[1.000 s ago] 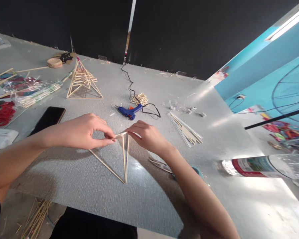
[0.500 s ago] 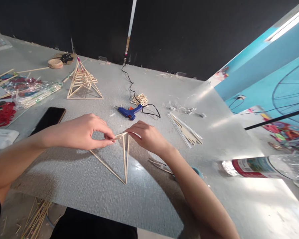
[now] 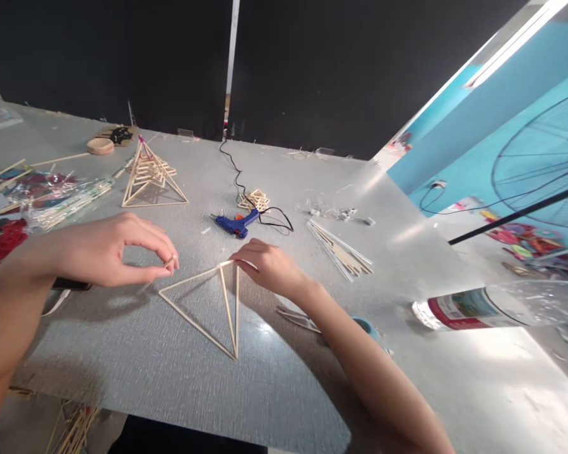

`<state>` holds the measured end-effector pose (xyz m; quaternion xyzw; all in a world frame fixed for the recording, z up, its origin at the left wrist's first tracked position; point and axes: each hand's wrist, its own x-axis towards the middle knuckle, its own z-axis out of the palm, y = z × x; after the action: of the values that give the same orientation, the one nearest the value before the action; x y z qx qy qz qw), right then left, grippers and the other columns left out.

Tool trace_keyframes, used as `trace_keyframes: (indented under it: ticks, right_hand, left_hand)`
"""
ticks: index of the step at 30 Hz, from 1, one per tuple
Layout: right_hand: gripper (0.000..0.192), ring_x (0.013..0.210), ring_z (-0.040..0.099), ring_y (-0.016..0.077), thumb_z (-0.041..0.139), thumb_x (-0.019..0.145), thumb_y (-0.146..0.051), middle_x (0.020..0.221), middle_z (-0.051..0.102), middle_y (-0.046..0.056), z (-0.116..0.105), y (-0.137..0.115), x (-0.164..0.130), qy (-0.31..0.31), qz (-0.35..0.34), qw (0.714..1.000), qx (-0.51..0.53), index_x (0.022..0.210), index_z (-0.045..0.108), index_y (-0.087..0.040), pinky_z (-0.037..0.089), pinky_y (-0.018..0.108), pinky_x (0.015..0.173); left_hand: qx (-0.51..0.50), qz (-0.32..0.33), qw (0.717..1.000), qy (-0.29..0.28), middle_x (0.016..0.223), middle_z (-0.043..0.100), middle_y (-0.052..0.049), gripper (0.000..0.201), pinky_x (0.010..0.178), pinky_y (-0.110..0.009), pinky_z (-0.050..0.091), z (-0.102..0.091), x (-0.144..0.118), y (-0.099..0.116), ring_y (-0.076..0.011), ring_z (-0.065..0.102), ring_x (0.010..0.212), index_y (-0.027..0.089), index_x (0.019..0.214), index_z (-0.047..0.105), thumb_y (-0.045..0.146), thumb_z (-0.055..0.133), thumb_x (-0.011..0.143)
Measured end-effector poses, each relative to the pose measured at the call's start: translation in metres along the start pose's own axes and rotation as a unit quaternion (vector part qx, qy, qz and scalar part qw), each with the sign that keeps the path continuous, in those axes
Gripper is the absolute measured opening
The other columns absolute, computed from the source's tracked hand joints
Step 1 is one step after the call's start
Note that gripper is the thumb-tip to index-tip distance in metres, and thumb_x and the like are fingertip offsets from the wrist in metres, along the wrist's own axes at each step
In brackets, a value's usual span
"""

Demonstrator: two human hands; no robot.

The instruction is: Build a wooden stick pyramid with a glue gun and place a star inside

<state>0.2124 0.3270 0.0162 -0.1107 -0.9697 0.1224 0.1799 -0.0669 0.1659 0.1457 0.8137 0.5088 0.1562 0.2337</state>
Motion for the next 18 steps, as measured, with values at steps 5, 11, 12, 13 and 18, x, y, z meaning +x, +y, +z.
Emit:
trace_keyframes:
  ticks: [5,11,12,13,18]
  right_hand:
    - [0.027,0.100,0.068,0.0211,0.050,0.108,-0.024,0.105,0.078,0.007,0.000,-0.002,0.002,0.006,-0.007,1.000,-0.007,0.114,0.076,-0.019,0.056,0.036,0.084]
    - [0.027,0.099,0.068,0.0206,0.050,0.108,-0.024,0.104,0.078,0.008,0.000,-0.003,0.002,0.009,-0.008,1.000,0.003,0.113,0.077,-0.019,0.056,0.036,0.085]
    - [0.027,0.099,0.068,0.0207,0.051,0.108,-0.024,0.104,0.078,0.008,0.000,-0.003,0.002,0.010,-0.007,1.000,0.006,0.113,0.077,-0.019,0.056,0.036,0.085]
    - [0.027,0.099,0.068,0.0209,0.051,0.107,-0.024,0.104,0.078,0.008,0.001,-0.002,0.001,0.010,-0.005,1.000,0.009,0.113,0.077,-0.019,0.056,0.037,0.085]
    - [0.026,0.099,0.068,0.0214,0.051,0.107,-0.023,0.104,0.077,0.008,0.001,0.001,0.000,0.007,0.001,1.000,0.015,0.114,0.076,-0.020,0.057,0.038,0.085]
  left_hand:
    - [-0.019,0.002,1.000,-0.017,0.099,0.082,-0.002,0.019,0.081,-0.027,0.051,0.014,0.010,0.004,-0.0165,0.075,0.090,0.023,0.098,0.083,0.030,0.066,0.095]
    - [-0.042,0.014,0.999,0.005,0.100,0.082,-0.002,0.021,0.080,-0.027,0.052,0.022,0.012,0.003,-0.0159,0.075,0.090,0.024,0.101,0.084,0.033,0.065,0.098]
    - [-0.043,0.018,0.999,0.016,0.100,0.082,-0.002,0.021,0.080,-0.027,0.052,0.021,0.011,0.003,-0.0160,0.075,0.090,0.024,0.100,0.084,0.033,0.065,0.098]
    - [-0.042,0.022,0.998,0.029,0.099,0.082,-0.002,0.021,0.080,-0.027,0.052,0.020,0.010,0.003,-0.0160,0.075,0.089,0.024,0.099,0.084,0.034,0.066,0.098]
    - [0.005,0.003,0.998,0.069,0.089,0.081,-0.003,0.022,0.072,-0.027,0.047,0.013,0.007,-0.005,-0.0160,0.070,0.077,0.024,0.098,0.084,0.035,0.065,0.096]
